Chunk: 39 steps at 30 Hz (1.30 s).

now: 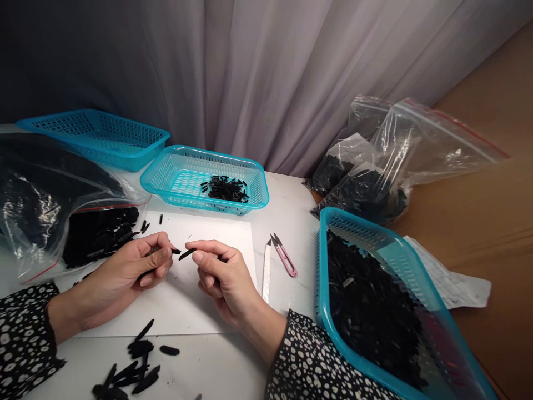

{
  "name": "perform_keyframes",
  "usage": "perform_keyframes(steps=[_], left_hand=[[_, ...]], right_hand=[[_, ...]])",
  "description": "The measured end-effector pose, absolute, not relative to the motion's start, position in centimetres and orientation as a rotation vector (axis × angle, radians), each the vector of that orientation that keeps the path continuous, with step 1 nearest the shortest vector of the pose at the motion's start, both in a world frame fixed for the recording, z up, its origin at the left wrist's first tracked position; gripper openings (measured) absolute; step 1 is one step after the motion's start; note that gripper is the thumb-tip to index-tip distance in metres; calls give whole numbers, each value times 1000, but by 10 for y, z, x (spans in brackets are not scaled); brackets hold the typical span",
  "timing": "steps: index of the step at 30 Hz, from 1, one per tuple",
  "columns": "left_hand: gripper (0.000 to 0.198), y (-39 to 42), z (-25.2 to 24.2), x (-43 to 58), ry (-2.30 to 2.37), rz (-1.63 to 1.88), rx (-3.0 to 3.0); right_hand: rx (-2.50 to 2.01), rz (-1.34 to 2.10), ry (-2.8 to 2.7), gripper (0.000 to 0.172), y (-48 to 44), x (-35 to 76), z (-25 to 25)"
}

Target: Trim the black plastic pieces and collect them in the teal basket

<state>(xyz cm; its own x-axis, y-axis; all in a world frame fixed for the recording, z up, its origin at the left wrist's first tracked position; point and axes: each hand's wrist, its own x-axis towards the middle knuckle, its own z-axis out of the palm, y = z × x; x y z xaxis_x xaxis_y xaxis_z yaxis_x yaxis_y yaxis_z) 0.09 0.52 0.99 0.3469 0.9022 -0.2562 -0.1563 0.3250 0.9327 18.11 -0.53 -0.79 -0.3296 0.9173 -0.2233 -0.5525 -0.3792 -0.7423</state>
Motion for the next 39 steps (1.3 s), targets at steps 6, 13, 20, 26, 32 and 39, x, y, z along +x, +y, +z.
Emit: perform_keyframes(steps=[6,13,20,26,32,39], left_hand=[[28,5,8,0,954,856,972],[32,5,8,2,971,879,985],[36,4,4,5,1017,943,1138],[30,4,3,4,1035,1035,1330],[31,3,3,2,1031,997,1362],[24,1,7,5,1012,906,1039]], right_hand=[[-764,1886,-702,19,-7,181,-7],[-689,1943,-649,25,-7,182,-5],[-910,1817,-877,39,-10,174,-12],[-927,1775,-956,37,-13,174,-12],[-968,1749,-935,33,-14,174,-9],[-903,1784,-793,36,-11,174,-11]])
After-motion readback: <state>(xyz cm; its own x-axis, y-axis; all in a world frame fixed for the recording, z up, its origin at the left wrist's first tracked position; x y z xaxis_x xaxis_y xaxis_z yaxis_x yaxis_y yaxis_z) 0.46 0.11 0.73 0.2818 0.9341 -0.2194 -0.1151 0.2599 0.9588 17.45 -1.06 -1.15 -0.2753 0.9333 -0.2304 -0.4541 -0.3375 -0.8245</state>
